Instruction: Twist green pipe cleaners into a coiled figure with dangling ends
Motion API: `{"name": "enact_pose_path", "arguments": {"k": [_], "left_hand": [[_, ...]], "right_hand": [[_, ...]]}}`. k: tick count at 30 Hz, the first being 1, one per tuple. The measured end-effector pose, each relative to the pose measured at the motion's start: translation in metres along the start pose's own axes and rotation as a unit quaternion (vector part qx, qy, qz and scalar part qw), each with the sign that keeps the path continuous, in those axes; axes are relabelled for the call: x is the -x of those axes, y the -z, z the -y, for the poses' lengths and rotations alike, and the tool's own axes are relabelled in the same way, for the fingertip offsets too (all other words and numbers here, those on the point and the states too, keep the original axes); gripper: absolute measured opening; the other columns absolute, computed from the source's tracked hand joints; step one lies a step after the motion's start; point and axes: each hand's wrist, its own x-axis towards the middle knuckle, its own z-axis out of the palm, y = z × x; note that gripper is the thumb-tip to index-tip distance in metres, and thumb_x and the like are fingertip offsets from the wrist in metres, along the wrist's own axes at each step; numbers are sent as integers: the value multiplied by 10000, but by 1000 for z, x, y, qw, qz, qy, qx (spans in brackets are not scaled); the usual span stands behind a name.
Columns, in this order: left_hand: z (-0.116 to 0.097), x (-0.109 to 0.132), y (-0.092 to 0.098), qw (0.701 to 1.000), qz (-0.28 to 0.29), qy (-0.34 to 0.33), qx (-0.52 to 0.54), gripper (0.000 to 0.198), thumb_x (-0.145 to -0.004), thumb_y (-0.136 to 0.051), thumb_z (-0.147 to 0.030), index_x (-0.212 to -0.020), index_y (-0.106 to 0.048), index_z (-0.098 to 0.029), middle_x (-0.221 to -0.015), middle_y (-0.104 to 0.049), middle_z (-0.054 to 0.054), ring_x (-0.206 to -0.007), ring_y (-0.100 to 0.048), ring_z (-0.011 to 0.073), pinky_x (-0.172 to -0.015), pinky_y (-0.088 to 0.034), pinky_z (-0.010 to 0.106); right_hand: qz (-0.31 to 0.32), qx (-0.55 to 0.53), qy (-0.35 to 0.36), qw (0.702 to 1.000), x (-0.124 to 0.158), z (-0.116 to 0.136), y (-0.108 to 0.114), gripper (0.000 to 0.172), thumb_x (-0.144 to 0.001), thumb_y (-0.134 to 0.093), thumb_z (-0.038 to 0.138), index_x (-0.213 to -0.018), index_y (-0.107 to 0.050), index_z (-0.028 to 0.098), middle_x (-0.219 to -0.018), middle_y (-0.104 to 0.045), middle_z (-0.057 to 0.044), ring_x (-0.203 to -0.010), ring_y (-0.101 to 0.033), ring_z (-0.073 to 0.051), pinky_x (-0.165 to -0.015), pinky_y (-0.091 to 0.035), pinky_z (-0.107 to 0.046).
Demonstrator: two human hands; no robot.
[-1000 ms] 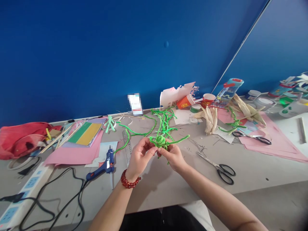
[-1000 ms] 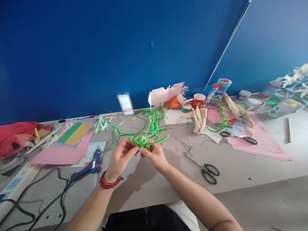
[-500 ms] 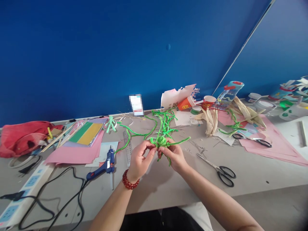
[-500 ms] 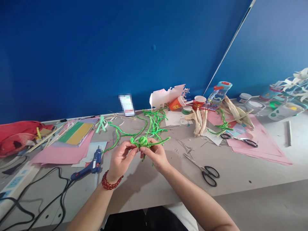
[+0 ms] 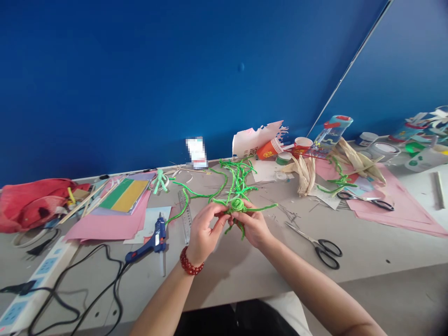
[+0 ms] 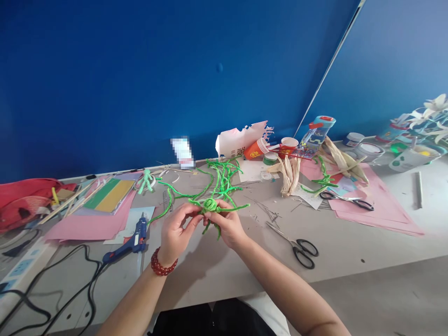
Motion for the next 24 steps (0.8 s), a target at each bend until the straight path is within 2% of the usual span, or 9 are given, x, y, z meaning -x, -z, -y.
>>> {"name": "enact_pose_path", "arguments": {"k": [4, 12, 17, 24], "left_hand": [[-1, -1, 0, 1000, -10, -6, -9, 106, -920, -599, -139, -979, -659, -204, -885, -711, 51, -838, -683, 180, -738, -550, 281], [-1, 1, 0, 998, -15, -29, -56, 163, -919, -581, -100, -1033, -618, -211, -892, -706, 41, -840, -688, 173, -763, -552, 279], [0, 1, 1, 995, -16, -69, -70, 205, -912, -567, -57, -1044, -611, -208, -925, -707, 50, -889, -683, 176, -824, -554, 299], [-1, 2, 2, 994, -12, -96, -60, 210, -908, -589, -59, -1063, -616, -199, -912, -710, 50, -871, -682, 168, -807, -571, 291]], "right_hand": [[-1, -12, -11, 1000, 0, 1, -1, 257, -632, -864, 281, -778, -670, 196, -670, -660, 23, -585, -598, -125, -597, -495, -259], [17, -23, -13, 999, 0, -2, 3, 230, -647, -864, 263, -799, -707, 192, -715, -675, 10, -612, -612, -130, -622, -517, -271], [24, -41, -16, 999, 0, -5, 4, 226, -638, -878, 245, -782, -711, 192, -715, -666, 18, -620, -614, -123, -631, -519, -258], [40, -58, -40, 997, 0, -3, 4, 261, -651, -889, 265, -821, -707, 185, -709, -675, 13, -607, -601, -113, -620, -513, -246]]}}
